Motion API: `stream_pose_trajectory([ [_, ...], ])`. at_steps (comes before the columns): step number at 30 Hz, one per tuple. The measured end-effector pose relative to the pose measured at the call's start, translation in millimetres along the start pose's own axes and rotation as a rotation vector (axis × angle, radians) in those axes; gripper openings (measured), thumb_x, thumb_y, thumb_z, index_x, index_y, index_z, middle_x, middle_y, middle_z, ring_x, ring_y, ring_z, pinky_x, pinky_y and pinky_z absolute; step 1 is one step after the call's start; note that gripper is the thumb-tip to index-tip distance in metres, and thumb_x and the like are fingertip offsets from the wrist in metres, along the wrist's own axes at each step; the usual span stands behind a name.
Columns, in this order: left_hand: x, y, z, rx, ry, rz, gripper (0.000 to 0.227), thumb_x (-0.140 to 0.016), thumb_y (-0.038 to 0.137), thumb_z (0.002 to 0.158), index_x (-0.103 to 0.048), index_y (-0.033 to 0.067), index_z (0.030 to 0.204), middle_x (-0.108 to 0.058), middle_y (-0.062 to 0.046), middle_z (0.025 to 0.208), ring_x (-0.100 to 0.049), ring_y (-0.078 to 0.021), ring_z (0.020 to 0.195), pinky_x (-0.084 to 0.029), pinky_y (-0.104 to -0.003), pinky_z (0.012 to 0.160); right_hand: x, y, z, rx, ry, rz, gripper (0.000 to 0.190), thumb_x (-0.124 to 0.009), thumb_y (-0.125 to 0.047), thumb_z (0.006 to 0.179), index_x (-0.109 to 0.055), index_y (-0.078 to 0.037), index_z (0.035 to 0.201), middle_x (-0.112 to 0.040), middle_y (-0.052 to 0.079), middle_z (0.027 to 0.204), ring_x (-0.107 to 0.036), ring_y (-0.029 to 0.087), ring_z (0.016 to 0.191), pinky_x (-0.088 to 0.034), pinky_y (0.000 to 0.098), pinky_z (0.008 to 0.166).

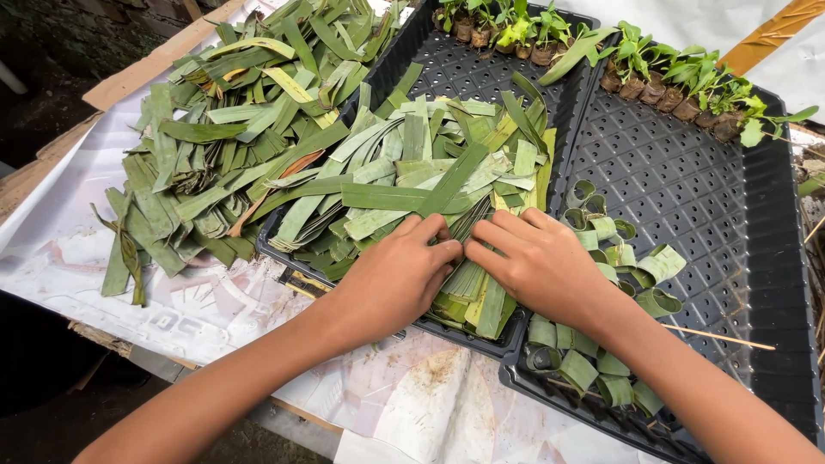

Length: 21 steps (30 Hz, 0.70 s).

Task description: The person constructs seedling pots by folding leaf strips into cylinders and securing them with small wooden sticks.

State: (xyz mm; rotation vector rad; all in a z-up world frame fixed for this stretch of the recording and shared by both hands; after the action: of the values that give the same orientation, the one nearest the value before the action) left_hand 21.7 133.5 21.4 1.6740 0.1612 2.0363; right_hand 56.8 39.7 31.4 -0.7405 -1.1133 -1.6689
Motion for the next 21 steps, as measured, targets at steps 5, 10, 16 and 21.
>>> stream_pose_trajectory([
  [5,22.7,9.6,14.3,0.012,0.049,-0.215,0.011,-0.058,0.008,0.097,-0.069,0.0069,0.095,-0.062,-0.01,0.093,-0.064,-0.0356,0.087,-0.057,-0.048,0.07,45.8,21.1,-2.9,-0.153,0.211,0.222,0.014,-0.056,-0.011,0.105,-0.067,-0.011,0.096,-0.062,0.003,0.094,-0.061,0.024,0.08,-0.051,0.0308,0.067],
  [10,0.7,5.3,42.4,0.248,-0.059,-1.001,0.027,-0.053,0.019,0.102,-0.073,0.0011,0.104,-0.073,-0.012,0.09,-0.07,-0.0169,0.078,-0.062,-0.03,0.066,74.4,36.8,-38.7,-0.228,0.361,0.094,0.016,-0.063,-0.001,0.099,-0.075,-0.011,0.105,-0.067,0.002,0.104,-0.063,0.02,0.078,-0.055,0.028,0.069],
  [16,-52.2,1.4,69.0,0.267,0.02,-1.274,0.032,-0.074,0.003,0.086,-0.068,-0.0053,0.116,-0.073,-0.009,0.084,-0.067,-0.008,0.072,-0.053,-0.018,0.06,81.6,30.1,-67.2,-0.235,0.375,0.079,0.016,-0.065,0.005,0.094,-0.074,-0.006,0.101,-0.07,0.009,0.102,-0.072,0.026,0.088,-0.061,0.0345,0.072],
  [21,-77.2,22.3,86.9,0.211,0.047,-1.222,0.021,-0.076,0.002,0.086,-0.071,0.0013,0.106,-0.073,-0.005,0.079,-0.066,-0.0044,0.068,-0.052,-0.018,0.059,98.9,60.2,-111.2,-0.65,0.42,0.366,0.011,-0.067,0.004,0.097,-0.07,0.0,0.107,-0.069,0.011,0.106,-0.072,0.029,0.093,-0.062,0.037,0.074],
])
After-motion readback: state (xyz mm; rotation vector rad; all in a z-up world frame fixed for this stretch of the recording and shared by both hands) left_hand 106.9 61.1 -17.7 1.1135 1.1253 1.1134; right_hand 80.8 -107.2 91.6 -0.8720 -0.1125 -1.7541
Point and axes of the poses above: each hand's wrist, its own z-axis towards the middle knuckle, its own x-axis out of the back of the hand, y = z × x, the point moved 9 cm from there along z, towards the middle knuckle
